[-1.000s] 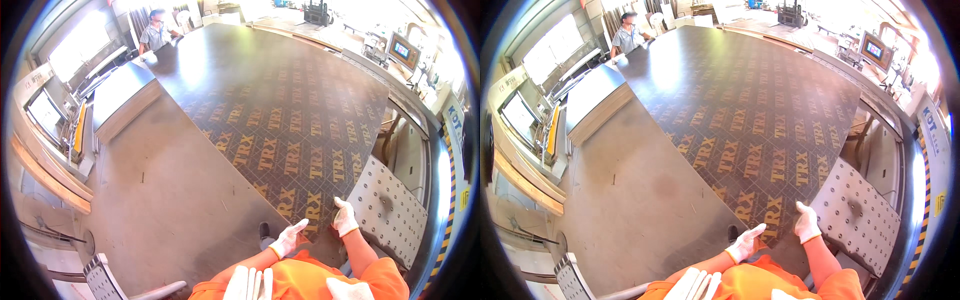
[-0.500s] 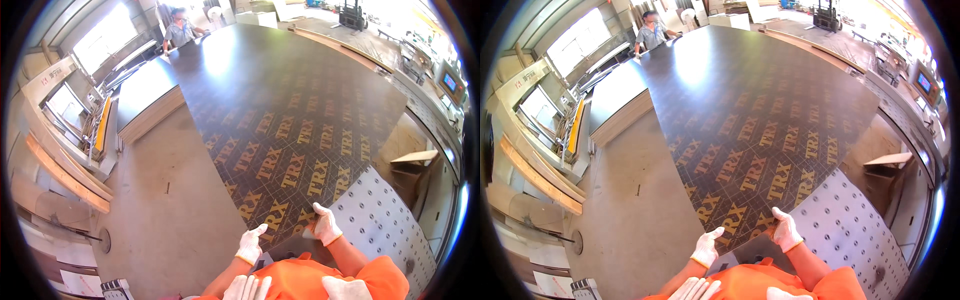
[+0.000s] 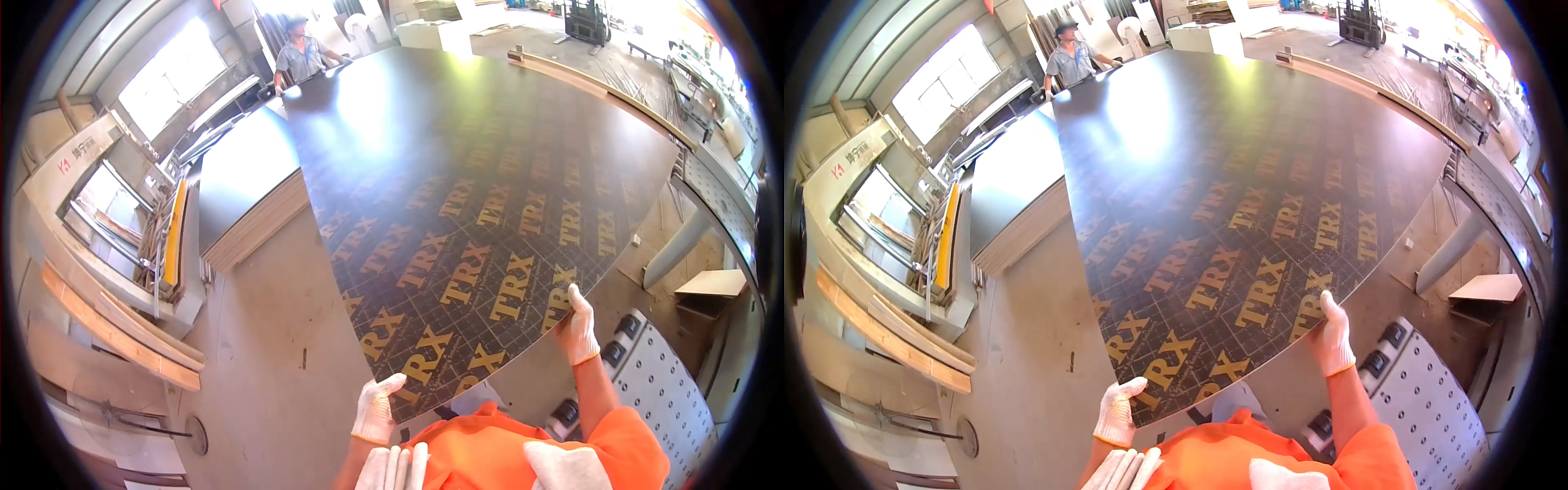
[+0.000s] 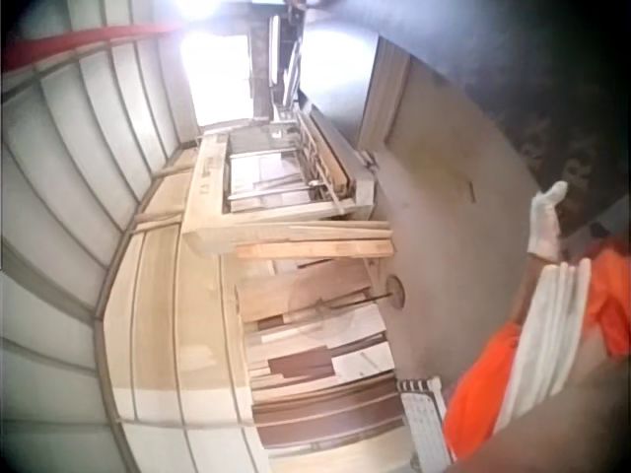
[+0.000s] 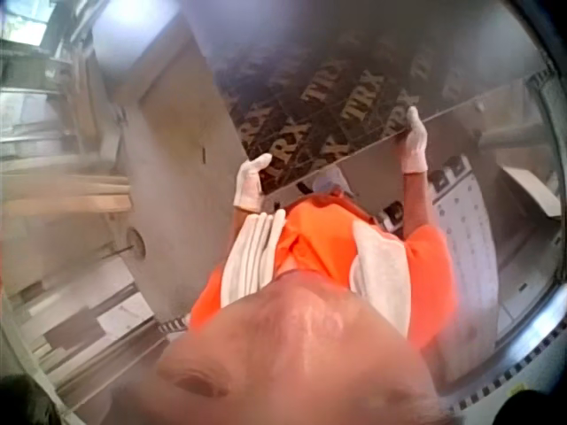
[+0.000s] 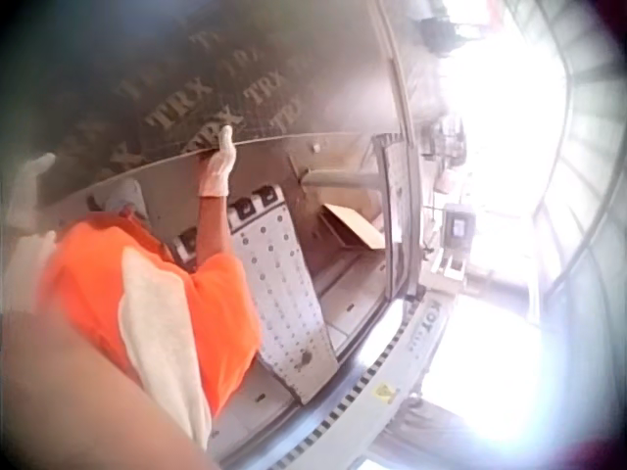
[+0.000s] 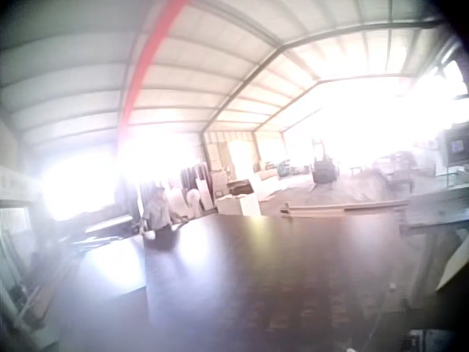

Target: The person aligns a wooden board on a cutting machine using a rod and guides it into the machine. Together with a coworker, the person lifts cut boards from the machine onto a stack on the floor before positioning another board on the machine table.

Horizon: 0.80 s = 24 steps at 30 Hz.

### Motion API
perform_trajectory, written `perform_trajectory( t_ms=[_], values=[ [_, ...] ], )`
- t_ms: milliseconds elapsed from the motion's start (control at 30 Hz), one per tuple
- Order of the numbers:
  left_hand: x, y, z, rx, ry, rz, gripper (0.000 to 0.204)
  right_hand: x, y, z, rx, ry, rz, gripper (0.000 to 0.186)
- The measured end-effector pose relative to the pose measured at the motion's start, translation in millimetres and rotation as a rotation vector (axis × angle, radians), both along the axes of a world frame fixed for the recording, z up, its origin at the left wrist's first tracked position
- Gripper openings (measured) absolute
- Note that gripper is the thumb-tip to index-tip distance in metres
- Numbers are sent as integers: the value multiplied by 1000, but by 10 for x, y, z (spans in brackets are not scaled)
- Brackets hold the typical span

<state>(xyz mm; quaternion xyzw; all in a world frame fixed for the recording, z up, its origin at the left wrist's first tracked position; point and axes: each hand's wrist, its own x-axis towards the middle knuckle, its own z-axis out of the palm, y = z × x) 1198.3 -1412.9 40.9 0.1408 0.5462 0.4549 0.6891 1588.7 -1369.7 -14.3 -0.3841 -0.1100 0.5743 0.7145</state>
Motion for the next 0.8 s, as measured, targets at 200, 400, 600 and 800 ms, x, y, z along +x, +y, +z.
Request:
perform_trajectory(
  t_ms=[200,400,600,800],
  values=[
    [-554,773,-304,-34,-17,21,29,371,1195,-222,50,-10,-52,47],
    [-1314,2172,-761,21,31,80,27,794,3058,100,90,-41,-106,44],
    [-1199,1921,-649,-60,121,81,29,1612,3079,2,-92,-29,-140,33],
    [-1275,2252,-856,-40,329,152,29,1964,3581,242,-149,2,-197,28]
  ],
)
